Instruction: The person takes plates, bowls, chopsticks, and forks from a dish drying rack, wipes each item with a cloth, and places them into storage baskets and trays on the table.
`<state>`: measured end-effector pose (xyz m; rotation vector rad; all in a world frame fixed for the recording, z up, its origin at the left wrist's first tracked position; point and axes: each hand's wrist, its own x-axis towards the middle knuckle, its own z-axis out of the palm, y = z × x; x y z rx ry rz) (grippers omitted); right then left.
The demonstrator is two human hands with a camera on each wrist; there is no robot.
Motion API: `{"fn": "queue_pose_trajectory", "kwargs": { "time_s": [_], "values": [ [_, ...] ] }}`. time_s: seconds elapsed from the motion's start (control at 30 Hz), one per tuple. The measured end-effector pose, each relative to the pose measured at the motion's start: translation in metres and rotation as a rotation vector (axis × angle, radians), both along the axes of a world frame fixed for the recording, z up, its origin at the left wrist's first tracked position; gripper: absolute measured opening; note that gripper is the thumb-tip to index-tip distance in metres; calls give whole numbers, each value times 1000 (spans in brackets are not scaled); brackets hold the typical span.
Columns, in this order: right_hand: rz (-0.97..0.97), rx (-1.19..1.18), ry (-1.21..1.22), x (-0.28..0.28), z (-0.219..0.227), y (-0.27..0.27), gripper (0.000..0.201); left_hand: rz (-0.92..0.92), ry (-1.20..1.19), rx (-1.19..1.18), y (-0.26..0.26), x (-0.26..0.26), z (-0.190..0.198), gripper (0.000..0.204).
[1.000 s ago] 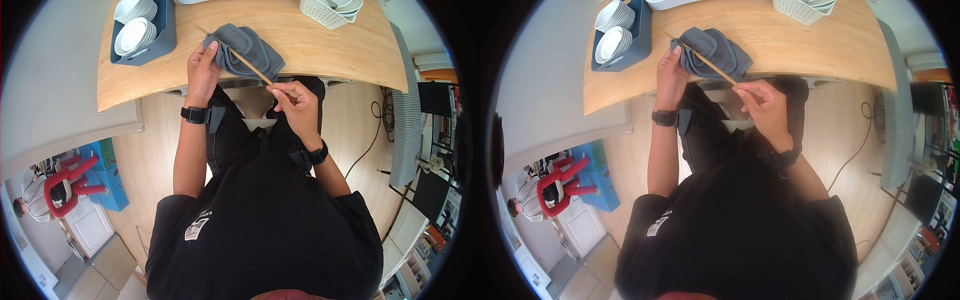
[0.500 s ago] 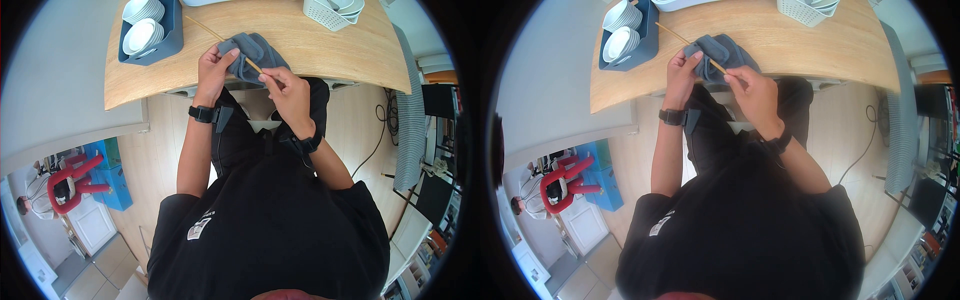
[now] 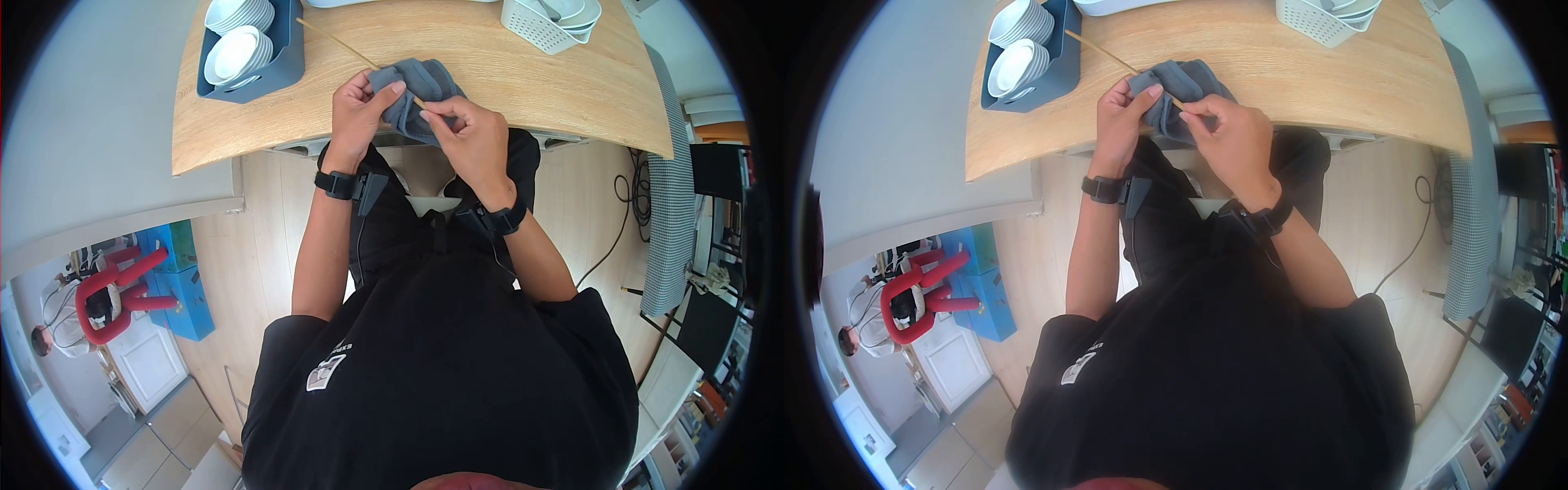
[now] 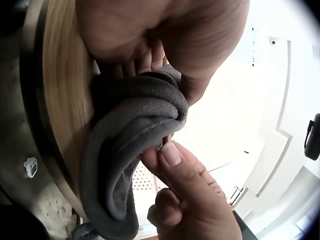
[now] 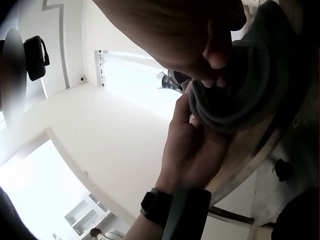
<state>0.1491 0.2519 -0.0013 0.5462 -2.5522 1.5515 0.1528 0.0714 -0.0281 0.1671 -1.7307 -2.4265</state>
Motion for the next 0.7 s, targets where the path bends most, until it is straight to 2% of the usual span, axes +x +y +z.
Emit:
{"fn": "queue_pose_trajectory", "kwargs": {
  "time_s": [0.1,0.17,0.2,0.37,0.5,0.57,0.7],
  "values": [
    [18,-84,-56,2,-6,17,14,42,-10,81,0,-1,-1,17],
    [22,-256,-211,2,-16,33,15,83,-3,115,1,-2,-2,17],
    [-18,-244,-300,3,-15,42,14,88,-4,120,0,-2,-3,17],
    [-96,-274,-321,1,-26,81,14,140,44,123,-2,-5,-9,19],
    [-164,-403,-339,-7,-35,107,16,162,57,133,0,-6,-9,24],
    [-244,-513,-426,-9,-33,115,18,185,63,126,0,-6,-9,28],
    [-266,-591,-453,-18,-37,129,19,198,61,155,0,-6,-7,29]
  ]
}}
